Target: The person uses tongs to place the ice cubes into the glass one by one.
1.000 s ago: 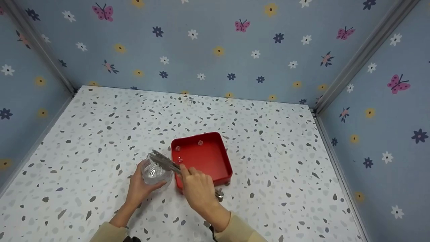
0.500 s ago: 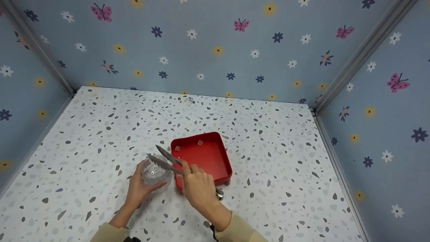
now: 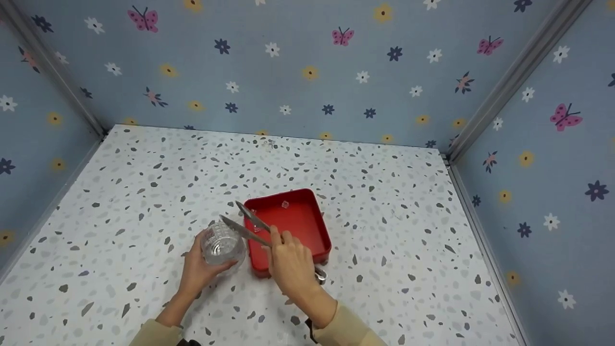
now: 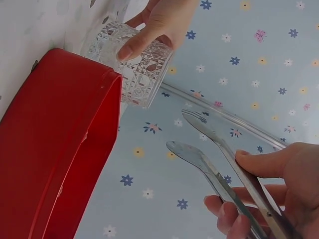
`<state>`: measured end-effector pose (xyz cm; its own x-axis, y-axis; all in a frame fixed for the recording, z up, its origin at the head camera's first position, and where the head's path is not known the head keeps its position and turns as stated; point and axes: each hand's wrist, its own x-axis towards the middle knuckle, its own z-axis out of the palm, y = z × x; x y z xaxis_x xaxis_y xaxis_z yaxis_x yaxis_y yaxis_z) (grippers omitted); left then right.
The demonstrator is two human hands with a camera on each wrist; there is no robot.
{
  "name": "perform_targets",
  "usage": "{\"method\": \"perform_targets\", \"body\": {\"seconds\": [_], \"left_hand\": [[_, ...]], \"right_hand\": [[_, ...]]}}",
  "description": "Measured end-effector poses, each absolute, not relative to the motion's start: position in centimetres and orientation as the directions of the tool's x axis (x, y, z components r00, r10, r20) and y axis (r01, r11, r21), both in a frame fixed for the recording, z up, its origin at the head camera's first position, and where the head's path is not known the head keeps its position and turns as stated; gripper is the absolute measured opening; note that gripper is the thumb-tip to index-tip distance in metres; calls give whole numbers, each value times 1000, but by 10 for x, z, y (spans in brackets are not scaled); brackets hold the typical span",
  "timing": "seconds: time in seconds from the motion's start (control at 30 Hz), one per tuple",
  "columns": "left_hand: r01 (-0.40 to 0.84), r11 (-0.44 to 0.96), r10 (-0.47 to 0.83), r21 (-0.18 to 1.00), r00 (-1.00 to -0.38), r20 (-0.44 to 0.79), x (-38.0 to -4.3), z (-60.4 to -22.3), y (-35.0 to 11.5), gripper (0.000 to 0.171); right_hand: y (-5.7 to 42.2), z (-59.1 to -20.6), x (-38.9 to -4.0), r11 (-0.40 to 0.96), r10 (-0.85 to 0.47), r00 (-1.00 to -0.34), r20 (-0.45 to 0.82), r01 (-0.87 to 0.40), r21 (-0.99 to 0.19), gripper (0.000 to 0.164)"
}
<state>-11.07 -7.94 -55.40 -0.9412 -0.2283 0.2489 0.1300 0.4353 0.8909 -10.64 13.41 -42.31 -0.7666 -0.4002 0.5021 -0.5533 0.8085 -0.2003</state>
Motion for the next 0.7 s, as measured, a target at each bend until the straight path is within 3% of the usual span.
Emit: {"method": "perform_targets", "body": {"seconds": [0.37,0.7], "left_hand": [[168,464,-229,870,-926,301,-111,-555,-80,97],[140,452,-230,881,-936,266,-112,-555,-80,97]], "right_hand": [[143,-421,-113,849,-341,-821,459,-479,-226,39],[151,-425,-120,896,-280,-860,427,-394,-206,37]]}}
